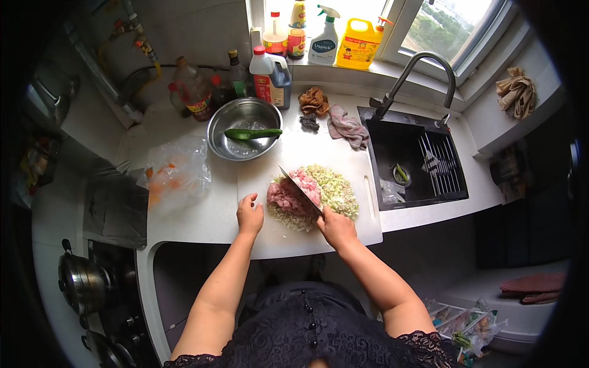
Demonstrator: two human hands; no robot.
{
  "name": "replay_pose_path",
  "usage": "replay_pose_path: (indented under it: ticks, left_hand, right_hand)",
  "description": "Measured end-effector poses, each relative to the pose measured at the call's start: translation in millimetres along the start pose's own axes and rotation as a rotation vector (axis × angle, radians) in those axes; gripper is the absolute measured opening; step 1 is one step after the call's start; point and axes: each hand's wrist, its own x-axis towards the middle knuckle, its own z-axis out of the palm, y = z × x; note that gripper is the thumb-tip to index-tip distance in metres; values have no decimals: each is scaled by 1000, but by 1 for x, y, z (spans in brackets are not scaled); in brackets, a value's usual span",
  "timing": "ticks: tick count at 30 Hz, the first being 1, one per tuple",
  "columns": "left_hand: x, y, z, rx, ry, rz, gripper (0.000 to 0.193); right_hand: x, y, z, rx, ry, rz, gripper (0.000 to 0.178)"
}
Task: The person chops cabbage on a cutting board using a knife. They then add ground meat from a plastic bag onto the chopped cabbage and continue chopping to mix the ingredients.
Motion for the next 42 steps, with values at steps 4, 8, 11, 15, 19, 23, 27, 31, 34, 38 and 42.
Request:
replay_pose_path:
  ticks: [4,8,11,15,19,23,27,31,34,38,42]
  left_hand:
    - [4,-1,1,-2,-43,17,34]
    - [10,-4,4,13,-80,33,34]
    - [18,-2,8,20,-98,43,35]
    - [15,-5,3,11,-100,-3,35]
    - [7,-5,5,73,-88,57,36]
    - [2,-17,1,139,-105,145,38]
    - [0,-20,-2,255,-156,114,46]
    - [-7,-21,-13,307,-227,118,57]
    - [-12,-26,-12,370,-230,218,61]
    - [-14,-25,-8,450,-223,251,67]
    - [-15,-14,-14,456,-255,195,70]
  right_hand:
    - [0,4,-5,41,39,0,25]
    - [-5,6,-3,71,27,67,27]
    - [-1,14,0,51,17,96,28]
    - [-12,7,-12,92,58,79,26]
    - [-6,20,-4,66,53,146,25]
    - [-8,12,-17,92,41,164,27]
    - [-8,19,-5,97,75,181,27]
    - [-9,14,-19,108,55,205,28]
    - [-8,19,-10,79,73,211,28]
    - [0,24,-7,63,91,196,27]
    - [-12,-4,-15,136,118,130,28]
